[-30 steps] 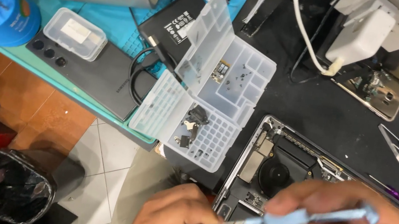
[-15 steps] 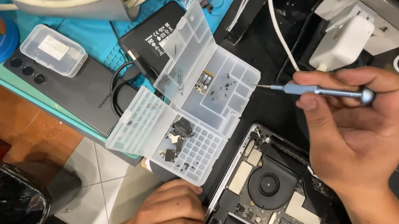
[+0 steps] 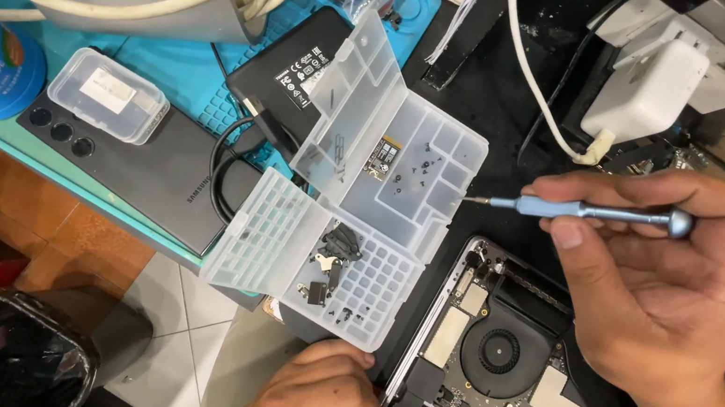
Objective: Technician disassembling a laptop by unscrewing internal components and removing small parts using precision tools.
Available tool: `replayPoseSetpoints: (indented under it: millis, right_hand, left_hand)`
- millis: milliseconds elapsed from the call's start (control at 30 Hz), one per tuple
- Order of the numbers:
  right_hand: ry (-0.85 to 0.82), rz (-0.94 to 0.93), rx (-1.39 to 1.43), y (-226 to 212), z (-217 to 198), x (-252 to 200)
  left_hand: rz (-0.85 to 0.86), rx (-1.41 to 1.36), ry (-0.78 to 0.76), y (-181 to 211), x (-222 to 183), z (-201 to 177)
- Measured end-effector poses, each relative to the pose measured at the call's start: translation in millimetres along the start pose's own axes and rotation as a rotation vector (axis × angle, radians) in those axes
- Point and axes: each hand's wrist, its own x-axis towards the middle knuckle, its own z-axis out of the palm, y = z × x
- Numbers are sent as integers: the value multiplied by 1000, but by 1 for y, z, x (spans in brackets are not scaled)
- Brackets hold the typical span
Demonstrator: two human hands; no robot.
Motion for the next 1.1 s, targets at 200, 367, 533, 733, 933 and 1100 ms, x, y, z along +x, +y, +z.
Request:
replayPoseSetpoints:
  millis: [200, 367, 533, 733, 933, 1100]
  right_hand:
    - [-9, 38, 39, 2, 3, -3]
    - [-47, 38, 45, 3, 1, -2]
    - [-61, 49, 53, 4, 1, -2]
    - [-58, 70, 77, 4, 0, -3]
    - [-50, 87, 95, 5, 1, -4]
    - [-45, 123, 97, 4, 1, -5]
  left_hand:
    - [-62, -63, 141, 11, 8, 6]
    - [-102, -26, 338, 25, 11, -9]
    - [-591, 243, 546, 51, 8, -34]
    - [-776, 742, 313, 43, 29, -59]
    - [-601, 668, 212, 31, 29, -64]
    - [-601, 661, 229, 30, 28, -65]
